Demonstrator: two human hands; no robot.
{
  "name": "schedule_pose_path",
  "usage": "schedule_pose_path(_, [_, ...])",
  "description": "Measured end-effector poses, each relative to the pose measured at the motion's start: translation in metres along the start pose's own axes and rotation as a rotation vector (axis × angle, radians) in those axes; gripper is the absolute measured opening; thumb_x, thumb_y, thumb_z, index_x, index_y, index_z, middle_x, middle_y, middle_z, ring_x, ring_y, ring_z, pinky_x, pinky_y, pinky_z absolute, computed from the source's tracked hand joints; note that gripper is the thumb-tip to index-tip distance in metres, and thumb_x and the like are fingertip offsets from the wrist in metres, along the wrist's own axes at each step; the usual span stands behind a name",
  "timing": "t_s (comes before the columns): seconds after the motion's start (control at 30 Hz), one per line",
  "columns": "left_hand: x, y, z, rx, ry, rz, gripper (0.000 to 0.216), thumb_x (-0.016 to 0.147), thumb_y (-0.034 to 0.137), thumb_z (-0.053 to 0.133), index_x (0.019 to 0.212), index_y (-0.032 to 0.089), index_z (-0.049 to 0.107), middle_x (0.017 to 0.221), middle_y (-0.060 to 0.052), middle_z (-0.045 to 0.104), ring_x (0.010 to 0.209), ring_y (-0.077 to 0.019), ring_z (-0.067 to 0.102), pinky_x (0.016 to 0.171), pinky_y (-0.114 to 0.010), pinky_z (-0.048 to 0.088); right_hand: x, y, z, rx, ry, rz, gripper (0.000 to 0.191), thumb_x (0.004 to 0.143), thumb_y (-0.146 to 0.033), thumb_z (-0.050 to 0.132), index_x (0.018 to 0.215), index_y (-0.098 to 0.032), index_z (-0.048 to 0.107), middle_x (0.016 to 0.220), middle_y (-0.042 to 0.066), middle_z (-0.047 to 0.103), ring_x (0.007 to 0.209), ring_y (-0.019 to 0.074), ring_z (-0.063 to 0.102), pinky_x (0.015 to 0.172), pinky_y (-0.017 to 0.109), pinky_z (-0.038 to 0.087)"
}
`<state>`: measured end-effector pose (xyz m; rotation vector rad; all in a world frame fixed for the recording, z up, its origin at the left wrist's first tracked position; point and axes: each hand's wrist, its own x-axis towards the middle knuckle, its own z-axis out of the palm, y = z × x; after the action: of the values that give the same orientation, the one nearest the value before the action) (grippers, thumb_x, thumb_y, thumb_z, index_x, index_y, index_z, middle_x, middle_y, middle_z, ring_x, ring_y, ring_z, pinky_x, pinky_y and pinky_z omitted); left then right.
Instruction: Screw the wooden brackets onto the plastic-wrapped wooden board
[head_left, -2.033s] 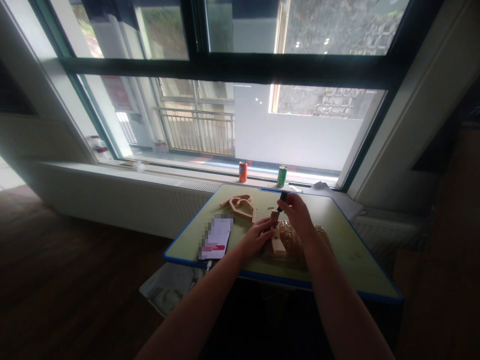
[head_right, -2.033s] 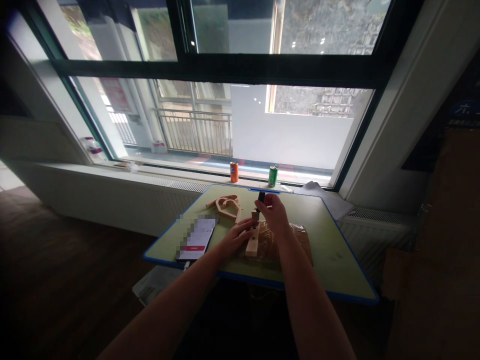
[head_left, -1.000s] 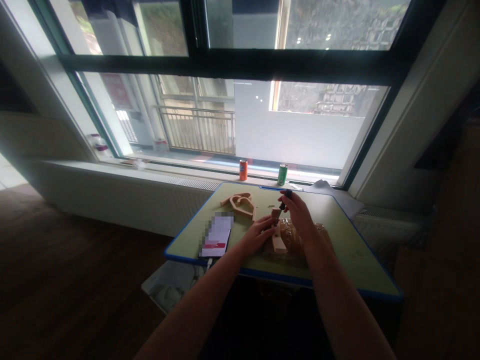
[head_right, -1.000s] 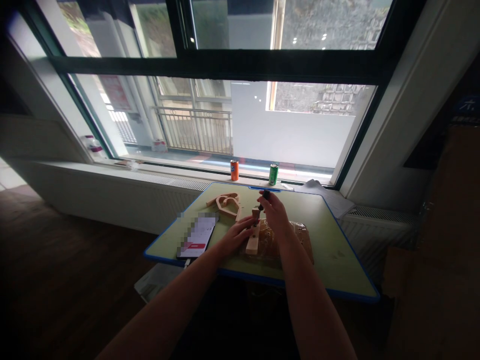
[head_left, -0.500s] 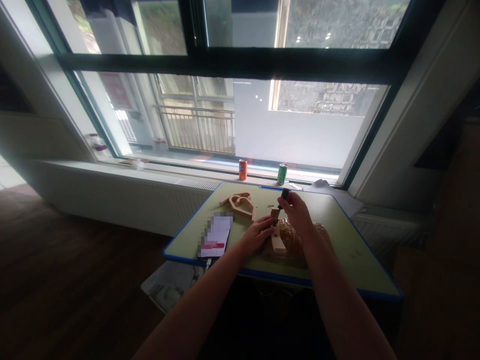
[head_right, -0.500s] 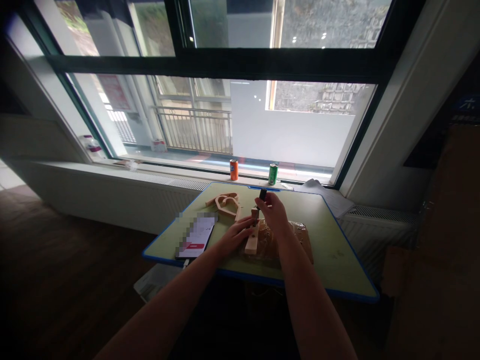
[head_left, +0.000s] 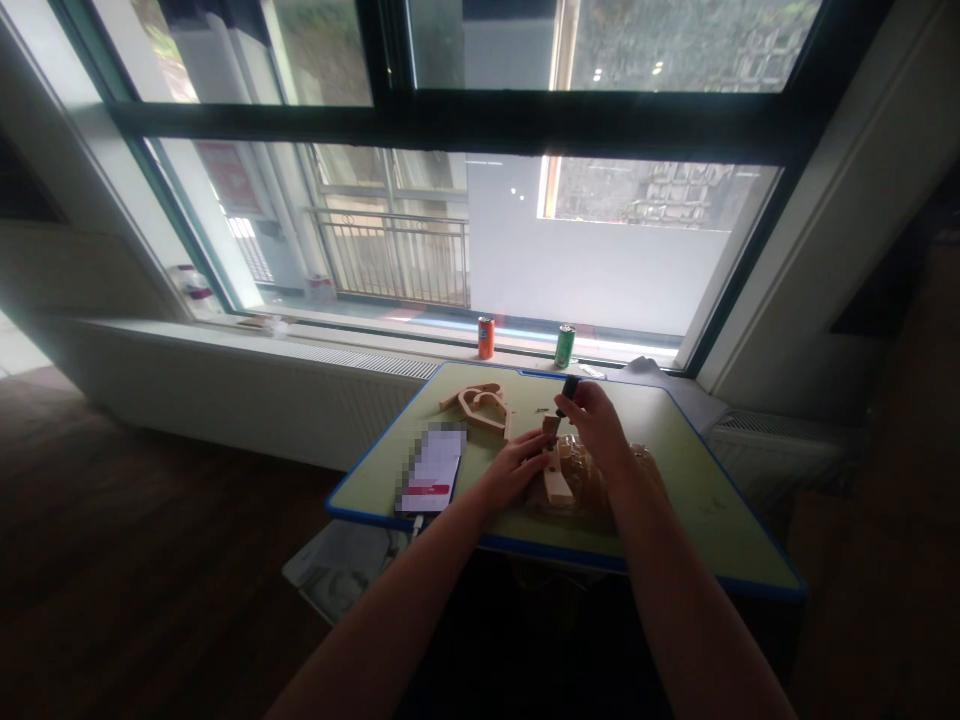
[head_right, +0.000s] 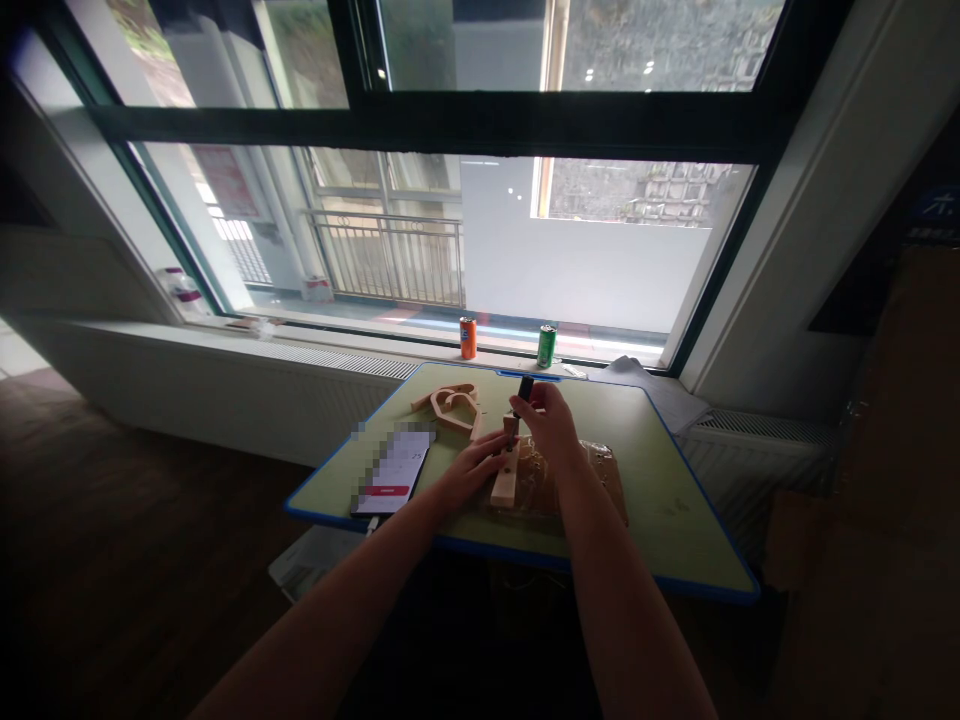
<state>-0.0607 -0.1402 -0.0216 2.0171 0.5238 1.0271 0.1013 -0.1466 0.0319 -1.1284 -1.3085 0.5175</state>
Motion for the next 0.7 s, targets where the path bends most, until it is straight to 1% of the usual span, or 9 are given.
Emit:
schedule_pose_path(0.1, [-0.0001, 0.0002, 0.0001, 0.003, 0.0, 0.011, 0.039, 0.083, 0.035, 0.049, 0.119, 0.02, 0.055, 0.129, -0.005, 0.049, 0.118, -0.0224, 0.045, 0.102, -0.036, 0.034, -0.0007, -0.0005, 0.0004, 0.005, -0.013, -0.002, 0.032, 0.071, -0.046, 0.059, 0.089, -0.018, 0.057, 0.083, 0.004, 0.06, 0.07, 0.0154, 0.054, 0.059, 0.029, 0.044])
schedule_pose_path(0.2, [-0.0004, 0.0012, 0.0006, 0.001, 0.009, 0.007, 0.039, 0.083, 0.035, 0.049, 0.118, 0.02, 0.056, 0.128, -0.005, 0.05, 0.117, -0.0228, 0.045, 0.102, -0.037, 0.034, -0.0012, -0.0002, 0.0003, 0.015, -0.031, -0.015, 0.035, 0.077, -0.045, 0.052, 0.1, -0.02, 0.058, 0.082, 0.003, 0.06, 0.07, 0.0148, 0.054, 0.059, 0.029, 0.044])
schedule_pose_path(0.3, [-0.0004, 0.0034, 0.001, -0.01, 0.007, -0.006, 0.039, 0.083, 0.035, 0.048, 0.118, 0.02, 0.056, 0.128, -0.006, 0.05, 0.117, -0.0229, 0.045, 0.101, -0.036, 0.035, -0.0009, 0.0009, 0.0001, -0.001, -0.063, -0.023, 0.04, 0.077, -0.043, 0.052, 0.11, -0.021, 0.058, 0.082, 0.003, 0.061, 0.072, 0.0157, 0.055, 0.062, 0.03, 0.045])
schedule_pose_path(0.43, [0.0006, 0.0072, 0.0013, -0.026, -0.003, 0.006, 0.038, 0.084, 0.034, 0.048, 0.118, 0.02, 0.055, 0.127, -0.005, 0.051, 0.114, -0.0217, 0.047, 0.099, -0.034, 0.037, -0.0021, 0.0001, 0.0013, -0.011, -0.132, -0.021, 0.037, 0.079, -0.044, 0.05, 0.106, -0.021, 0.062, 0.094, 0.005, 0.064, 0.077, 0.0176, 0.058, 0.066, 0.034, 0.047])
schedule_pose_path(0.53, [0.0012, 0.0082, 0.0012, -0.025, -0.007, 0.018, 0.037, 0.084, 0.033, 0.047, 0.117, 0.02, 0.056, 0.126, -0.004, 0.052, 0.113, -0.0211, 0.048, 0.099, -0.033, 0.037, -0.0038, -0.0013, 0.003, -0.017, -0.169, -0.021, 0.033, 0.076, -0.041, 0.055, 0.1, -0.021, 0.064, 0.091, 0.005, 0.066, 0.077, 0.0185, 0.059, 0.069, 0.035, 0.047])
schedule_pose_path(0.63, [0.0008, 0.0071, 0.0008, -0.013, -0.003, 0.009, 0.037, 0.084, 0.033, 0.048, 0.117, 0.019, 0.056, 0.127, -0.004, 0.051, 0.114, -0.0212, 0.047, 0.1, -0.033, 0.036, -0.0039, 0.0, 0.0036, -0.026, -0.143, -0.014, 0.028, 0.074, -0.04, 0.058, 0.093, -0.02, 0.063, 0.087, 0.005, 0.065, 0.076, 0.0187, 0.059, 0.069, 0.035, 0.047])
schedule_pose_path(0.7, [0.0003, 0.0055, 0.0005, -0.001, 0.002, 0.0, 0.037, 0.084, 0.034, 0.048, 0.117, 0.019, 0.056, 0.127, -0.005, 0.05, 0.115, -0.0215, 0.047, 0.1, -0.033, 0.036, -0.0029, 0.0025, 0.0032, -0.029, -0.113, -0.006, 0.029, 0.071, -0.041, 0.061, 0.091, -0.019, 0.061, 0.085, 0.005, 0.064, 0.075, 0.0188, 0.059, 0.068, 0.036, 0.048])
